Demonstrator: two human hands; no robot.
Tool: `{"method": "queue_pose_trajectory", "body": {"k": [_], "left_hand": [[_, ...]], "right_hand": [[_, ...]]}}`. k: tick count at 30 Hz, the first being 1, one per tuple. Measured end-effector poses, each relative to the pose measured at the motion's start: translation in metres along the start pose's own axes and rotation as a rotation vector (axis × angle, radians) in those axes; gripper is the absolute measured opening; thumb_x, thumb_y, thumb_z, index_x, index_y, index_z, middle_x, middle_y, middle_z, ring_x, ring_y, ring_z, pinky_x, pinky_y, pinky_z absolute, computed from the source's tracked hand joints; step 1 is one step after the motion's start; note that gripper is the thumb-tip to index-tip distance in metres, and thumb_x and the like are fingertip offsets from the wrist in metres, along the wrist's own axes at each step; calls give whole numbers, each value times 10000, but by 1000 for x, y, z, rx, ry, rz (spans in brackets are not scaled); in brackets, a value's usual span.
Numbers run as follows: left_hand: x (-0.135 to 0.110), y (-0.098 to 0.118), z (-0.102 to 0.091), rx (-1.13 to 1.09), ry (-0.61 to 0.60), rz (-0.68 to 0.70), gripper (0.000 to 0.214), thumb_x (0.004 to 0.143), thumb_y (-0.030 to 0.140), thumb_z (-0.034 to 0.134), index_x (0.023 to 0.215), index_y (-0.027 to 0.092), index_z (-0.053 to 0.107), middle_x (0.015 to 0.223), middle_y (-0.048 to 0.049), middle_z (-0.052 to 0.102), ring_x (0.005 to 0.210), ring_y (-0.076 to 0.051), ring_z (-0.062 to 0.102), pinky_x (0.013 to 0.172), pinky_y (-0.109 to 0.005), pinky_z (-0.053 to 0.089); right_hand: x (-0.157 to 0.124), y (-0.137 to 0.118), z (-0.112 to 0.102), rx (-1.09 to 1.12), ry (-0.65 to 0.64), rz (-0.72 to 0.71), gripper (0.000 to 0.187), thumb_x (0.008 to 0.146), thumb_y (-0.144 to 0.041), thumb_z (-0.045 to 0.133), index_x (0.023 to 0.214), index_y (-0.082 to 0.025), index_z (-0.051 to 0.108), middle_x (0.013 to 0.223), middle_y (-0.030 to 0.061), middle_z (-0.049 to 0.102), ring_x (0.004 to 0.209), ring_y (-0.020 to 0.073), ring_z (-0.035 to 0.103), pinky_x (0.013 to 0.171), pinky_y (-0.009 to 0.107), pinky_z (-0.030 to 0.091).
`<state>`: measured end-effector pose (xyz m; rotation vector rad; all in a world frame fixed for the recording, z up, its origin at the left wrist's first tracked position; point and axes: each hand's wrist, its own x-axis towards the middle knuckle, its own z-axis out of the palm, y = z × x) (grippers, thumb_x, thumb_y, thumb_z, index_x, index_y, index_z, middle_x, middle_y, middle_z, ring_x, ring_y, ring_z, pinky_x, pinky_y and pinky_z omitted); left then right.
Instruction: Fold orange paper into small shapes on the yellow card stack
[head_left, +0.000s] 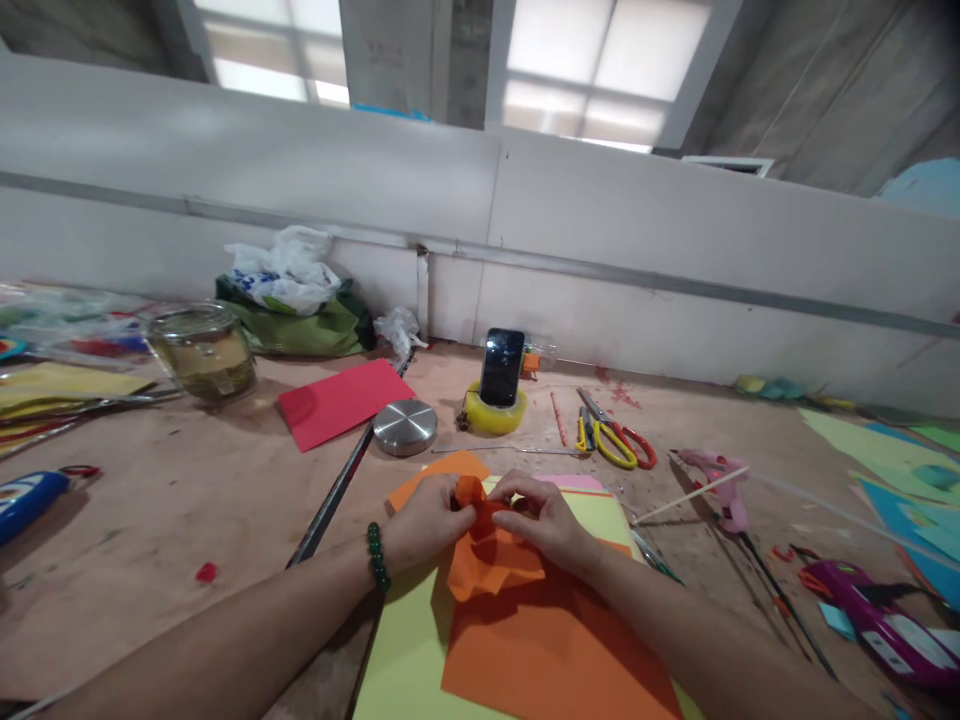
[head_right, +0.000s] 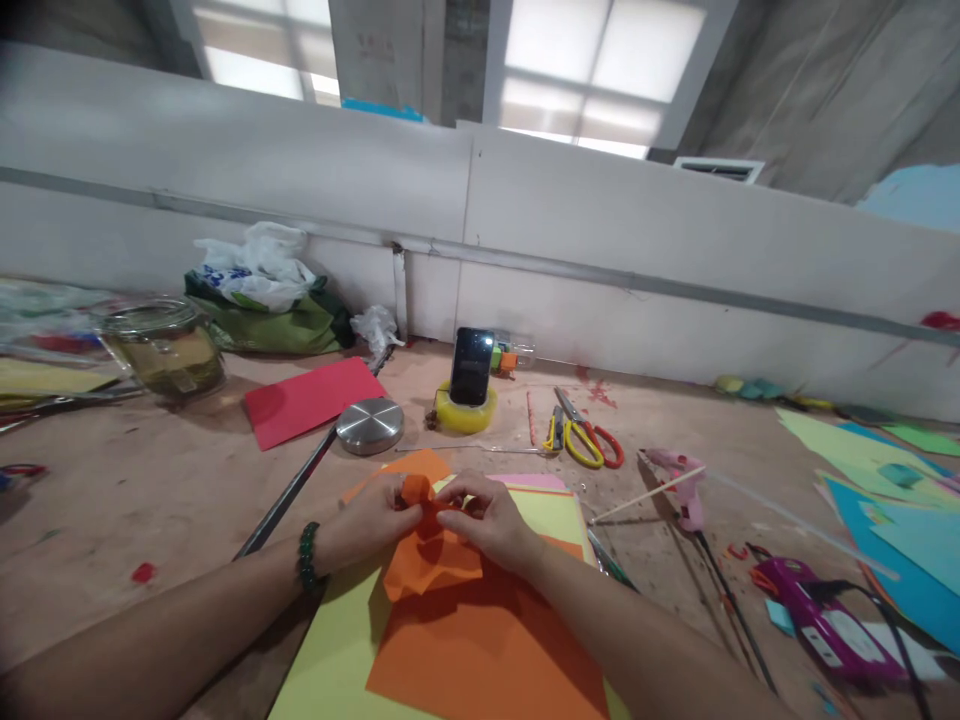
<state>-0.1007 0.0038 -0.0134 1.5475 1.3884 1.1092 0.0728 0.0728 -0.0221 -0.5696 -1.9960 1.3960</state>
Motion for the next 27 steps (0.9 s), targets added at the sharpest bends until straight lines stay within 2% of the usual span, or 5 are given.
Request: {"method": "queue_pose_trajectory", "body": {"k": [2,6,12,18,27], "left_hand": [[0,2,-1,-7,15,1,94,637,194,475,611,171,563,592,22,574,573,-127,513,537,-219,410],[1,5,-4,-17,41,-8,131,650,199,466,667,164,592,657,-3,620,629,-150,563,571,-234,448],[1,3,-4,-8,39,-29,97,656,215,474,624,166,551,596,11,578,575,-137,538,525,-221,424],[1,4,-3,11,40,10,103,653,200,471,637,166,567,623,17,590,601,-132,538,571,-224,435],[-2,2,3,101,81,38,92,696,181,508,654,163,587,652,4,607,620,-141,550,573,-238,424]], "right_hand": [[-1,1,-2,-12,25,11,141,705,-273,679,827,-207,658,835,30,604,752,165,544,606,257,445],[-1,5,-6,5,101,51,50,684,-213,627,731,-200,616,721,0,566,641,134,520,558,236,428],[-2,6,-3,-43,131,-36,46,728,-234,636,733,-195,660,730,25,623,655,145,567,584,247,463],[-6,5,1,-146,121,-108,20,740,-213,617,741,-194,623,713,9,595,588,117,513,549,232,435],[-2,9,5,-147,30,76,110,689,-185,530,782,-175,587,640,-28,565,562,109,482,529,216,388]]}}
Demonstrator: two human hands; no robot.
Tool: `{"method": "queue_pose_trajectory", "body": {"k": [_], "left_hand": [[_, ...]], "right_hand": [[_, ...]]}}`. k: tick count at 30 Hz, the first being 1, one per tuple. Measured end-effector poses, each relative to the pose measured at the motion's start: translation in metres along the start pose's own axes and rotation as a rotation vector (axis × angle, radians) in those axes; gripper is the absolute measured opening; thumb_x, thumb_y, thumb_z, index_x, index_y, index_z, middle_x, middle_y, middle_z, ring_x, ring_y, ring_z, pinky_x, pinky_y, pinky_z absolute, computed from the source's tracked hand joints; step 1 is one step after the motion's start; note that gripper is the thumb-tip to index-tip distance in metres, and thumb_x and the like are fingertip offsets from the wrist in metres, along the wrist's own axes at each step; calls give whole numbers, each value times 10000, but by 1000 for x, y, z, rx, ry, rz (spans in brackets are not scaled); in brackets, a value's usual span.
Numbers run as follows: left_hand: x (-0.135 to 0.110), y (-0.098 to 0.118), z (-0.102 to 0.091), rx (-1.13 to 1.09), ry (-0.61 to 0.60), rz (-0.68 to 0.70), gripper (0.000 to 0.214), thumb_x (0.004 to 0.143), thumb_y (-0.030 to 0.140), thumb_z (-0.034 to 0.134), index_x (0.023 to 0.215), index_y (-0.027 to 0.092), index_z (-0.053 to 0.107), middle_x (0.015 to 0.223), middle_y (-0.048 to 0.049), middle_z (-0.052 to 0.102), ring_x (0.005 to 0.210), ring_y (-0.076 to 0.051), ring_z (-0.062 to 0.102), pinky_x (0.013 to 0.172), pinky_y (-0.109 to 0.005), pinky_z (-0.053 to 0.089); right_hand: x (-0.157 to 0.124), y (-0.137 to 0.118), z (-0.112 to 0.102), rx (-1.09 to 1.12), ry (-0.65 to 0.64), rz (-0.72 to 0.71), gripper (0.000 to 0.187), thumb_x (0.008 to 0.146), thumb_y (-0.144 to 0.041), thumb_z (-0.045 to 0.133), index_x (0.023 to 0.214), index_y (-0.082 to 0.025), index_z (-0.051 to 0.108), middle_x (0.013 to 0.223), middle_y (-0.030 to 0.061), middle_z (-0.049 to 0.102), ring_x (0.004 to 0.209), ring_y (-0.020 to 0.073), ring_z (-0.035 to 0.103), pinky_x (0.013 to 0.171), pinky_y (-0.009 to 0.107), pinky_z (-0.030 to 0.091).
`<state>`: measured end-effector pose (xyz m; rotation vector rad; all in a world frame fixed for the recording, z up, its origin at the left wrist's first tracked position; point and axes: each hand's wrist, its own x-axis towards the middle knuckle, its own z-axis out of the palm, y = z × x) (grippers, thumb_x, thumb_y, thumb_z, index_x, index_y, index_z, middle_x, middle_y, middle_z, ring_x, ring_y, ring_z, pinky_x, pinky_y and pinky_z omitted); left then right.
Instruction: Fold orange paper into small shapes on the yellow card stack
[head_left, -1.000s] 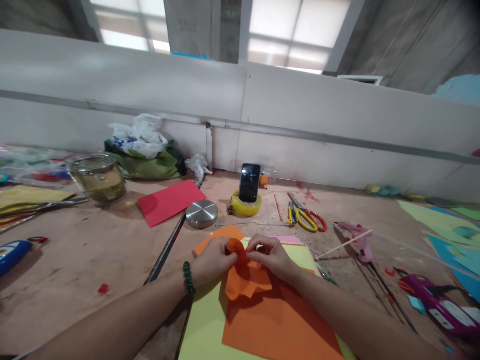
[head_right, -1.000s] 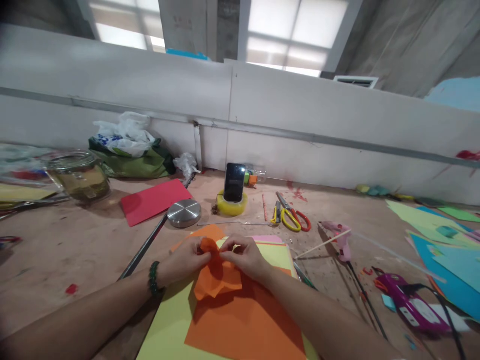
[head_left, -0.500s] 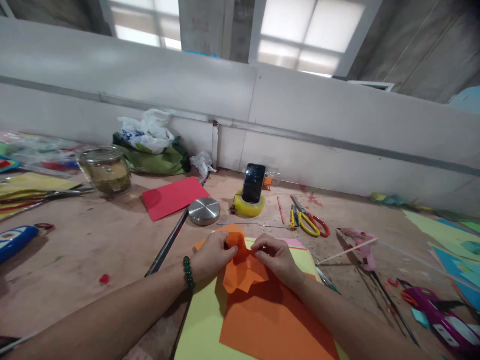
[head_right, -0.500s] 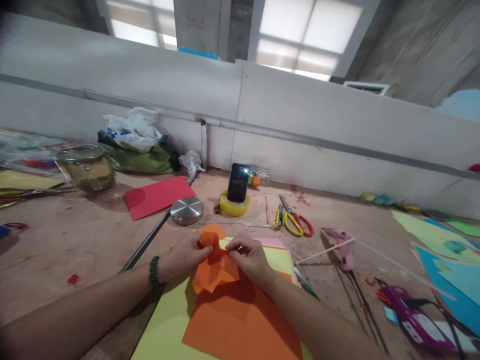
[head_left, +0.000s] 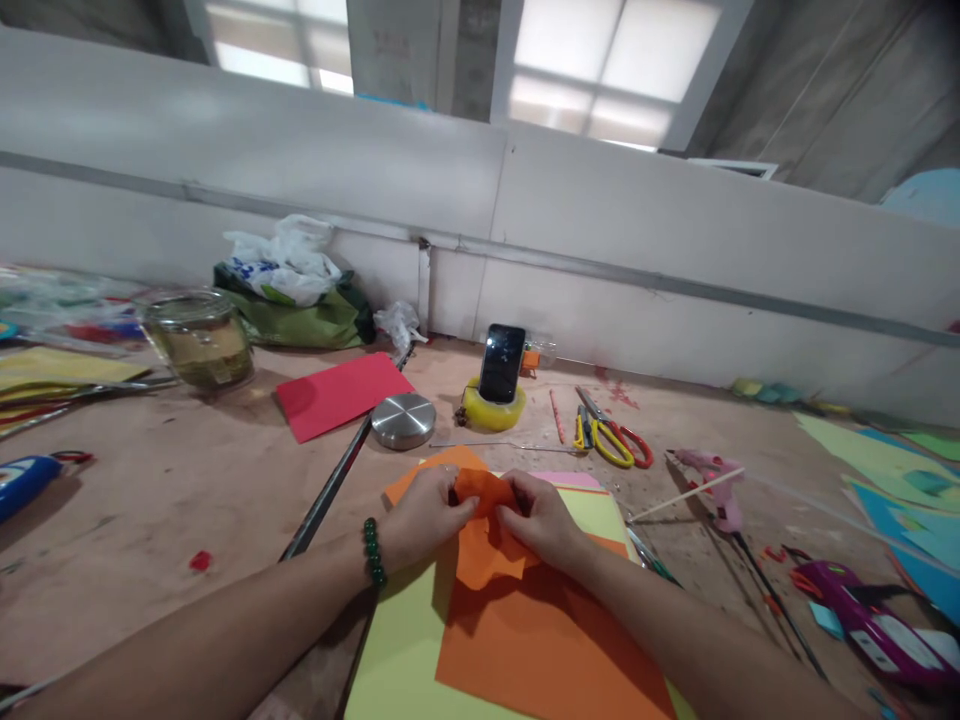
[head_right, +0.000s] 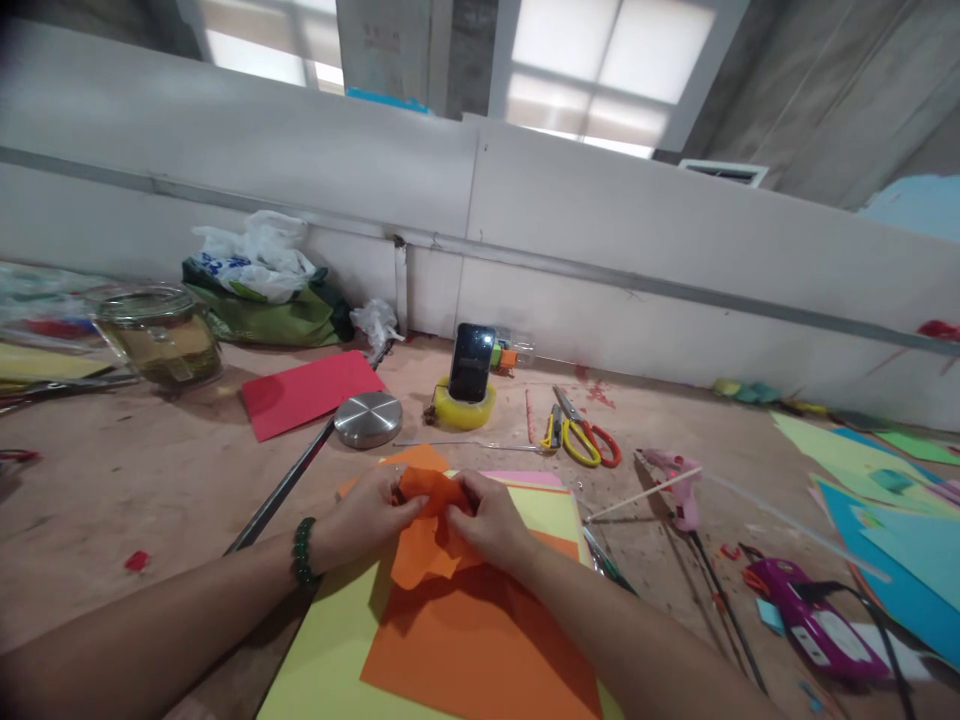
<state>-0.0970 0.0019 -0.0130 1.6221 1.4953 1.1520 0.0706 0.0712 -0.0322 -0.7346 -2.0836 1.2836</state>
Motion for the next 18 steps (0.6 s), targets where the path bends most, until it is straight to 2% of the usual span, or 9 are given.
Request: {"method": "queue_pose_trajectory", "body": {"k": [7,14,18], "left_hand": [[-3,-2,2,34,20,-25,148,686,201,543,554,183,479,551,44,477,526,-107,447,492,-221,329],[-2,0,2,-42,-13,-69,168,664,204,532,526,187,438,553,45,456,527,-105,429,490,-218,328],[-1,0,0,-129,-46,-99,96,643,196,520,556,173,485,556,39,490,535,-110,454,509,-218,368]], "right_hand": [[-2,1,1,-150,57,-40,85,719,-240,531,684,-171,565,576,-47,453,542,99,396,517,218,327],[1,0,-3,120,-4,4,157,767,-308,555,819,-176,621,713,3,594,633,140,524,594,251,427],[0,-2,-5,158,-29,-25,134,731,-275,609,827,-183,599,753,11,611,677,153,547,629,263,440]]}}
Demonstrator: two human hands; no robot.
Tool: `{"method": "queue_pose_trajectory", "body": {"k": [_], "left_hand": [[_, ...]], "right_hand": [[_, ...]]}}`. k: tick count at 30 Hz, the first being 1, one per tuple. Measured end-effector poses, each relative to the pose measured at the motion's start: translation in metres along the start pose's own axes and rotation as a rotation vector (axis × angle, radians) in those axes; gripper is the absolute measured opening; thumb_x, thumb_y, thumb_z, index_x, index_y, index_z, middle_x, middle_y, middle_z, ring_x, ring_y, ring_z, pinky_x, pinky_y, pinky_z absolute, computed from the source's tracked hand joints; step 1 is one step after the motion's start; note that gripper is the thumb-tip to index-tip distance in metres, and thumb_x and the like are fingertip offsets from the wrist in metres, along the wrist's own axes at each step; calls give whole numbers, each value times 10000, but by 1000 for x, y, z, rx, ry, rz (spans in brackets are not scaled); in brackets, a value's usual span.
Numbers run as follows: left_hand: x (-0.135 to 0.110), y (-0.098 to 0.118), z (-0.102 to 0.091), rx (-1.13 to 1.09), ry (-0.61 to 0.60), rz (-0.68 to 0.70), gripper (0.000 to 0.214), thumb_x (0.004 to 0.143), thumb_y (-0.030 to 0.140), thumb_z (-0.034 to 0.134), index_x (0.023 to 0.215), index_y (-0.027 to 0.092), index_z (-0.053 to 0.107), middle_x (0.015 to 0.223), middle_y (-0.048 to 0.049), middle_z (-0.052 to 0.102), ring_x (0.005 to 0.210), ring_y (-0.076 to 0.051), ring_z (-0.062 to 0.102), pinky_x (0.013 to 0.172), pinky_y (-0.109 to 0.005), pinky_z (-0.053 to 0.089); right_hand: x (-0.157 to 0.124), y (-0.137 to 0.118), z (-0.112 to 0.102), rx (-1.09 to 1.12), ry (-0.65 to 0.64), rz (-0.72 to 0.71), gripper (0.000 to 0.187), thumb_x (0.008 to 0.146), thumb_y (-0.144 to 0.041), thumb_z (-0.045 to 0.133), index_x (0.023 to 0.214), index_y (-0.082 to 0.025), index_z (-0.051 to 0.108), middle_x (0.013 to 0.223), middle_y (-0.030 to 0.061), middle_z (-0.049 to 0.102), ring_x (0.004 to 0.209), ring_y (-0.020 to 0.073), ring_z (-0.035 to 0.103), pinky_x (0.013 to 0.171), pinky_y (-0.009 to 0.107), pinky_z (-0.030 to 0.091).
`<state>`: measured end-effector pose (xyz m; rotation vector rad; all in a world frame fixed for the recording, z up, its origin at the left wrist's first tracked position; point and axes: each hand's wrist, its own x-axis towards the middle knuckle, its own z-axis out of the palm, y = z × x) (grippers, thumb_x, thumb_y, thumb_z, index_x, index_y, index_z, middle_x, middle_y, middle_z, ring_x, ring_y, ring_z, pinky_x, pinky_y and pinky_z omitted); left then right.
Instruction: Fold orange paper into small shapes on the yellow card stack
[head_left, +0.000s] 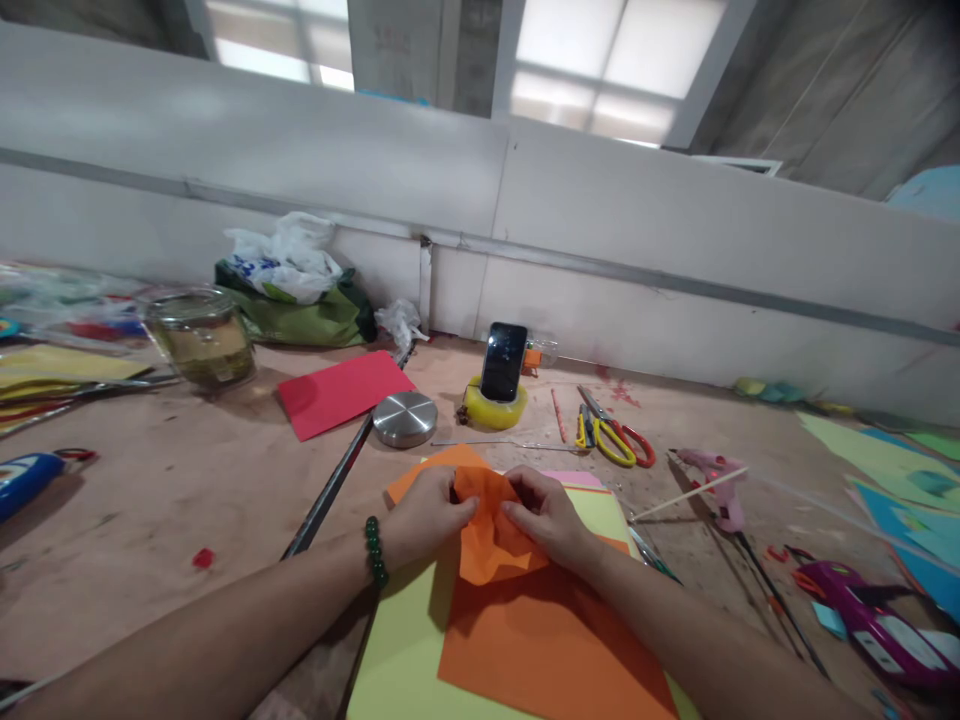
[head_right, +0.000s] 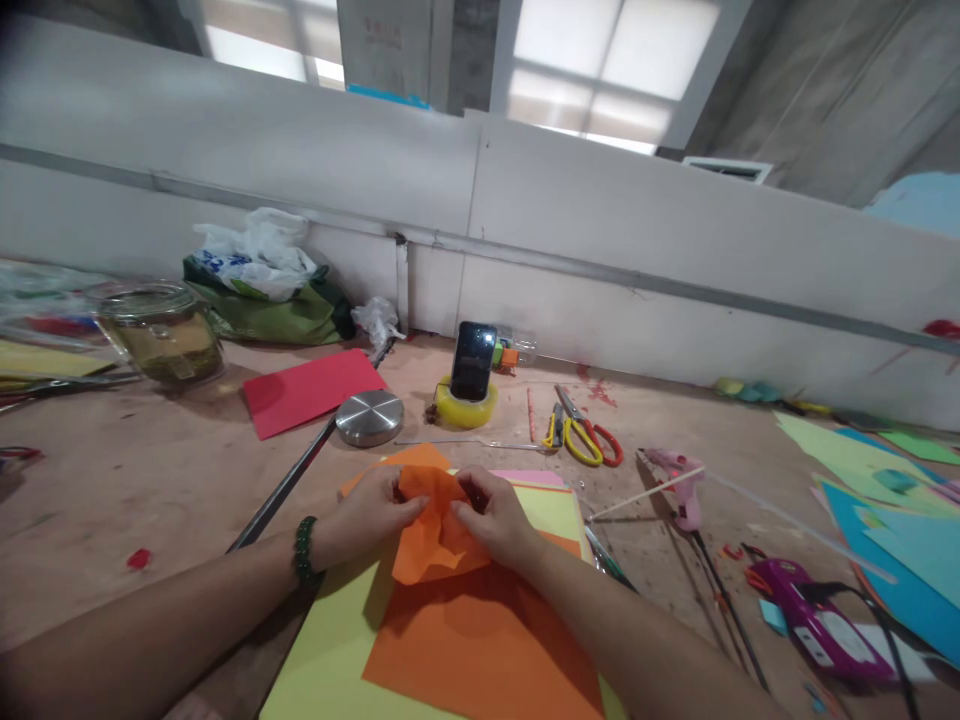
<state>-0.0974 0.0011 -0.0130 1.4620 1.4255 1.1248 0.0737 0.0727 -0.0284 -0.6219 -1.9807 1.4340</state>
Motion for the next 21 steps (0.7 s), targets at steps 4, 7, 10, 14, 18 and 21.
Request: {"method": "queue_pose_trajectory", "body": {"k": [4,7,10,14,18,21], "left_hand": [[1,2,-2,-108,-19,-25,55,627,198,511,621,160,550,596,22,562,569,-123,510,545,-225,425],[1,3,-2,-176,-22,-40,85,608,208,510,638,158,571,614,11,590,581,-130,537,559,-232,446],[1,4,-2,-219,-31,-52,127,608,222,513,660,151,604,630,-5,621,595,-141,565,571,-241,458],[1,3,-2,-214,-16,-43,139,602,204,495,632,150,620,609,-1,621,588,-137,560,571,-240,454],[1,1,-6,-139,20,30,190,631,178,492,675,153,675,709,-30,665,719,-179,612,661,-285,504],[-1,1,-10,60,113,292,262,675,125,503,787,180,734,754,-34,670,744,-181,624,674,-296,519]], "right_hand": [[-3,1,-1,-40,11,-7,141,725,-277,629,823,-184,589,716,-1,570,629,133,496,579,245,400],[-3,3,-1,-50,34,-8,184,720,-308,654,847,-189,597,622,-38,489,542,105,402,504,223,332],[-3,3,-2,-64,81,-40,187,729,-342,666,816,-185,614,572,-46,459,516,100,375,480,220,318],[-5,-2,-2,-104,71,-93,169,765,-340,646,770,-172,650,590,-10,562,502,97,433,472,219,358],[-10,-9,2,-188,97,-273,79,778,-238,613,780,-175,661,646,15,641,507,99,498,478,212,403],[-13,-14,5,-302,142,-488,78,794,-169,561,782,-192,634,607,-2,606,492,97,491,489,209,414]]}}
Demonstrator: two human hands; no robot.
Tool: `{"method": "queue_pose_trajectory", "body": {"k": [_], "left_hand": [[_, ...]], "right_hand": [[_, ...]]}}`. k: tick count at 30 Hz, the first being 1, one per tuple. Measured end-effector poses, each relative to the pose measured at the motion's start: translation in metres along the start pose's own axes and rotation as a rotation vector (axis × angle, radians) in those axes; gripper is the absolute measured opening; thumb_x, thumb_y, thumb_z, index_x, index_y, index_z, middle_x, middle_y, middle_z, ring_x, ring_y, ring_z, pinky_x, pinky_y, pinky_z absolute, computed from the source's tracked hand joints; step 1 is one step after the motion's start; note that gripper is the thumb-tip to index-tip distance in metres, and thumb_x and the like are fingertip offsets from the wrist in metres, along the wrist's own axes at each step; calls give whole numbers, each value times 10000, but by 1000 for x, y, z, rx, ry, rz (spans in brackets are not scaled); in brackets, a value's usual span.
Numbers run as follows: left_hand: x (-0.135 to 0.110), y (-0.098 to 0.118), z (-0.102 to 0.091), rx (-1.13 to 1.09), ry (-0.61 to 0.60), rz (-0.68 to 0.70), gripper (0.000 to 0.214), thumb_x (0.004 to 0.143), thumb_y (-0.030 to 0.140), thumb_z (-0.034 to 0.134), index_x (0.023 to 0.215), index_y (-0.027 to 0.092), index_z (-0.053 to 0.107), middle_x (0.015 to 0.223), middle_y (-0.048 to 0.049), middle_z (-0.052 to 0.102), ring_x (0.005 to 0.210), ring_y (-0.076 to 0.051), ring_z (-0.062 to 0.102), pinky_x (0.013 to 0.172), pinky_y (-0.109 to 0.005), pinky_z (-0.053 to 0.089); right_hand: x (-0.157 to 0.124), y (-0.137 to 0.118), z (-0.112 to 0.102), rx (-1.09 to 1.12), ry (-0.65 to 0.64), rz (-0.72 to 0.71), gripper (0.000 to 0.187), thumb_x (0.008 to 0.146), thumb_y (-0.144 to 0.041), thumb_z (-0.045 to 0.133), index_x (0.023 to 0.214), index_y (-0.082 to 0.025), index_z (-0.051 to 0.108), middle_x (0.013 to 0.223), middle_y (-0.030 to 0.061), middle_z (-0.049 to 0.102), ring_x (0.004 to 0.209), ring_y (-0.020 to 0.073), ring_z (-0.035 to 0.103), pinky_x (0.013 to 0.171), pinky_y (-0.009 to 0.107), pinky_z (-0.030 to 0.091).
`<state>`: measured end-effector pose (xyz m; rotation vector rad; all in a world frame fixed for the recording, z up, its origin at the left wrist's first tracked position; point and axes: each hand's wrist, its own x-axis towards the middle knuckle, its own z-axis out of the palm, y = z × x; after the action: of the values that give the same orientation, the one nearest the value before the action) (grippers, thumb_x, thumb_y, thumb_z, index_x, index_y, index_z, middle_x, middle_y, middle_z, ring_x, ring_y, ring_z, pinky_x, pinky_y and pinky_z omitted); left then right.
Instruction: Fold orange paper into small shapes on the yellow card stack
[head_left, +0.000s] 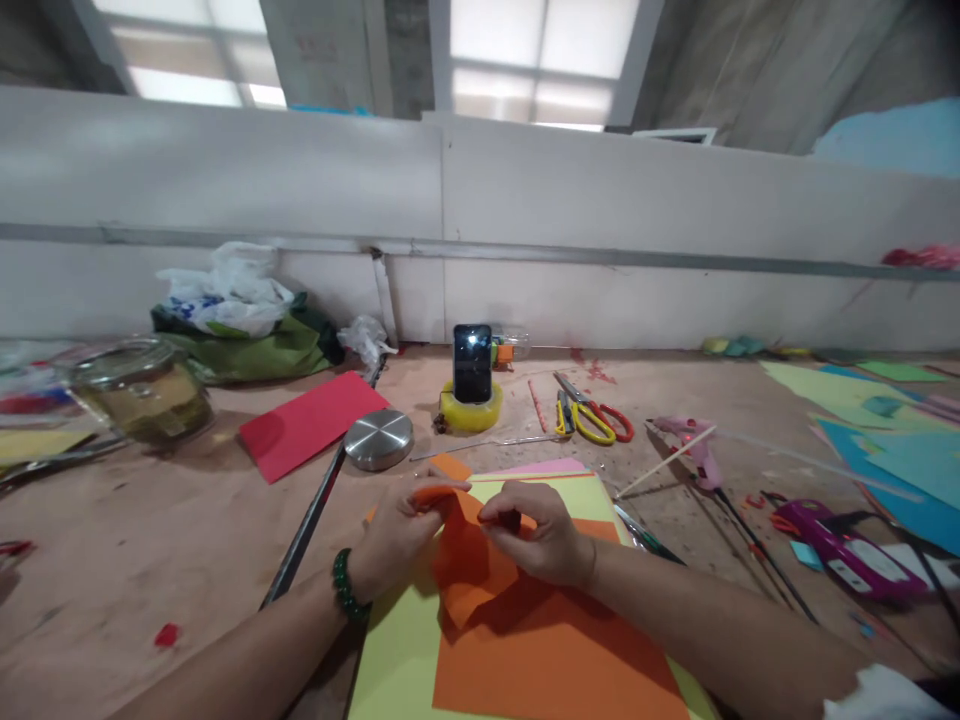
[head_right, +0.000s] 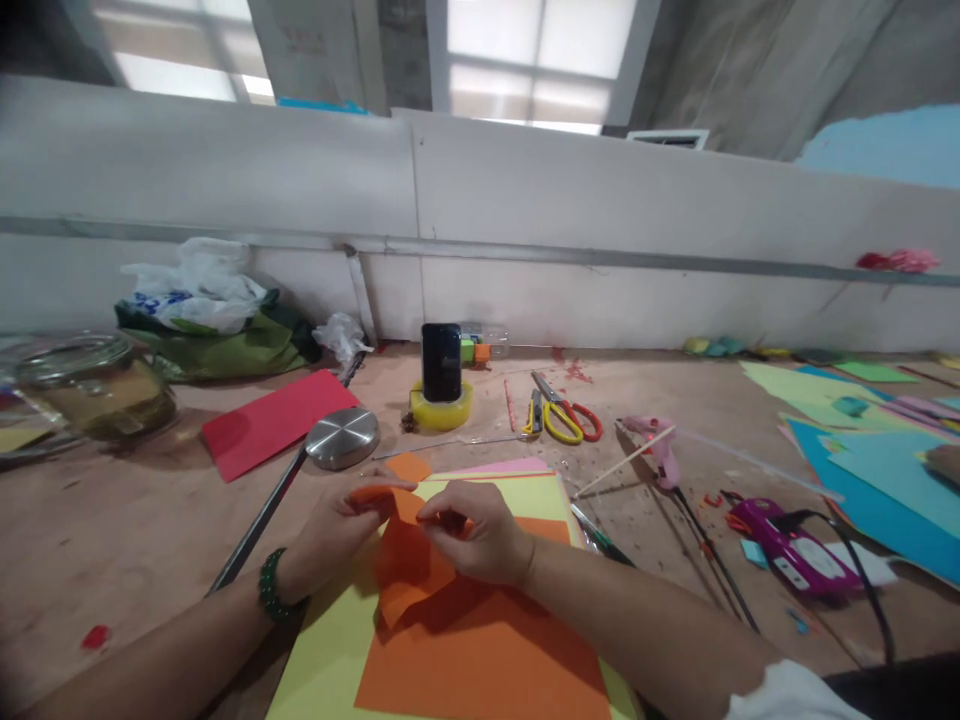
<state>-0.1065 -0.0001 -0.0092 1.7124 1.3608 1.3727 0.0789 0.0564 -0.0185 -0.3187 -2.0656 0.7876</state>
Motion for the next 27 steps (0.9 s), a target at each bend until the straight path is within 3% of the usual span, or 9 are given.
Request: {"method": "queue_pose_trajectory", "body": {"k": [4,8,11,16,22,27], "left_hand": [[-6,5,-6,199,100,413,372,727,33,505,950,230,729,796,-25,661,715,-145,634,635,-248,522],[-12,15,-10,335,109,592,253,808,71,568,987,216,674,779,-16,646,694,-134,625,625,-223,517],[-12,21,-13,356,75,666,94,887,197,569,956,190,633,756,-28,639,675,-144,618,624,-242,517],[-12,27,-13,371,-14,749,227,950,371,490,915,176,603,755,-54,632,659,-152,627,593,-245,513],[-18,21,-16,444,-115,765,169,952,290,484,986,170,598,817,-83,638,707,-163,625,619,-258,513],[-16,25,-13,435,-73,780,244,959,360,465,969,155,597,747,-68,610,630,-159,595,564,-258,492]], "right_hand": [[1,-6,-1,-113,42,-251,111,787,-123,521,790,-217,579,595,-14,575,502,107,489,483,207,381],[0,-7,-3,-164,80,-375,120,802,-105,520,808,-224,536,619,-16,560,529,113,486,489,211,358],[-1,-5,-5,-206,92,-462,90,827,-140,506,842,-226,525,697,7,551,600,131,502,547,230,395],[-1,-8,-7,-219,115,-521,92,840,-146,519,874,-231,508,848,42,571,774,161,533,720,279,462],[0,-7,-8,-194,153,-463,78,862,-151,492,840,-225,499,927,59,553,837,176,544,731,298,474],[1,-3,-7,-140,186,-399,93,820,-131,537,828,-220,512,959,59,540,873,182,559,731,304,485]]}}
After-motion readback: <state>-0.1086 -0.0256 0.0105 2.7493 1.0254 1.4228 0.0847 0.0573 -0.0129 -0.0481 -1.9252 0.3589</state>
